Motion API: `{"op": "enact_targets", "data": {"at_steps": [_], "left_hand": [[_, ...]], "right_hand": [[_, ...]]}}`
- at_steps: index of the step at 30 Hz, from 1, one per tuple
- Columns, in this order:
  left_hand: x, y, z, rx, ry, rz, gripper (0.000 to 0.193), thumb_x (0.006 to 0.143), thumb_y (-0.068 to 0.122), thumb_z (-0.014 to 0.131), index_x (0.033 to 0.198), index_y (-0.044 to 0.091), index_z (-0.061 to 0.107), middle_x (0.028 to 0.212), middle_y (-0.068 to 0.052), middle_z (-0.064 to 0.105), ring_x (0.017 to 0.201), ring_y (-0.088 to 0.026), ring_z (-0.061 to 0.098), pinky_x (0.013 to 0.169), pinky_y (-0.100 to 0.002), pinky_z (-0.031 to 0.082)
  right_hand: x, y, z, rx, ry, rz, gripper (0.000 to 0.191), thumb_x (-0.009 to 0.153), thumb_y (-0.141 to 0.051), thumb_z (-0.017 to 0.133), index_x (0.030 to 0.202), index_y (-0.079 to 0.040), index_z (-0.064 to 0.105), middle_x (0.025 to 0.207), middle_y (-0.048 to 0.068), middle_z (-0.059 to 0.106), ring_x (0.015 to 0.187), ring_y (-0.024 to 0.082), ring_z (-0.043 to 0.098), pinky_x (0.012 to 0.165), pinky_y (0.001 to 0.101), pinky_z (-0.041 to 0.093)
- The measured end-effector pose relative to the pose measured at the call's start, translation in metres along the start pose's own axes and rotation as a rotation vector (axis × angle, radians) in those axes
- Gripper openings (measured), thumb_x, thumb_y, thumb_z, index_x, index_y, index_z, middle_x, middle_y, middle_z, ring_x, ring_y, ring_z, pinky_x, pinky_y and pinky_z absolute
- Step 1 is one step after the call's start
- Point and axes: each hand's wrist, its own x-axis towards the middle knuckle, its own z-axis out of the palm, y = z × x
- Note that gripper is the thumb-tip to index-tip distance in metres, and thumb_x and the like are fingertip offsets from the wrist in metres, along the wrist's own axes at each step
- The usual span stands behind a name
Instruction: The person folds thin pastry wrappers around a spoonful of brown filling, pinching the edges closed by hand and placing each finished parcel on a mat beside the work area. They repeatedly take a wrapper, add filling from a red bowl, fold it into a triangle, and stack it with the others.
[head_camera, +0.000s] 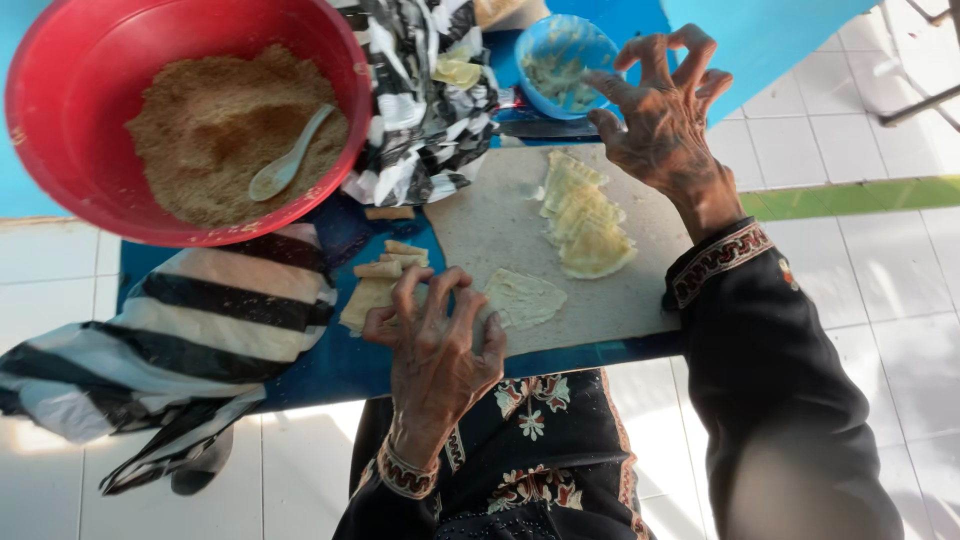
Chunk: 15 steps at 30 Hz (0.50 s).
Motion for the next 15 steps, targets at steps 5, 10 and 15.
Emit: {"op": "enact_targets", "data": {"at_steps": [5,10,15], "left_hand": [[-0.008,-0.008,-0.004,-0.01,0.01,-0.005,0.018,0.083,0.027,0.069,0.095,0.014,0.068,0.12,0.0,0.062,0.133,-0.028,0.044,0.1,-0.052,0.024],[-0.012,-0.014,-0.01,-0.009,0.028,-0.006,0.02,0.085,0.028,0.067,0.097,0.012,0.067,0.119,-0.001,0.061,0.131,-0.028,0.044,0.1,-0.054,0.025],[-0.012,-0.014,-0.015,-0.047,0.041,-0.005,0.018,0.084,0.026,0.068,0.096,0.012,0.066,0.119,-0.001,0.061,0.13,-0.028,0.044,0.099,-0.054,0.026]], "right_hand": [[-0.001,0.005,0.026,-0.032,-0.013,-0.066,0.023,0.084,-0.019,0.081,0.103,-0.032,0.081,0.121,-0.005,0.052,0.131,0.032,0.031,0.093,0.0515,0.026],[0.006,-0.008,0.025,0.104,0.005,-0.023,0.019,0.077,-0.023,0.091,0.089,-0.023,0.077,0.118,0.003,0.051,0.127,0.035,0.033,0.098,0.0569,0.028],[0.0,-0.044,-0.017,0.209,-0.005,0.027,0.023,0.087,-0.015,0.088,0.104,-0.02,0.074,0.124,0.004,0.052,0.128,0.03,0.034,0.106,0.0516,0.03]]}}
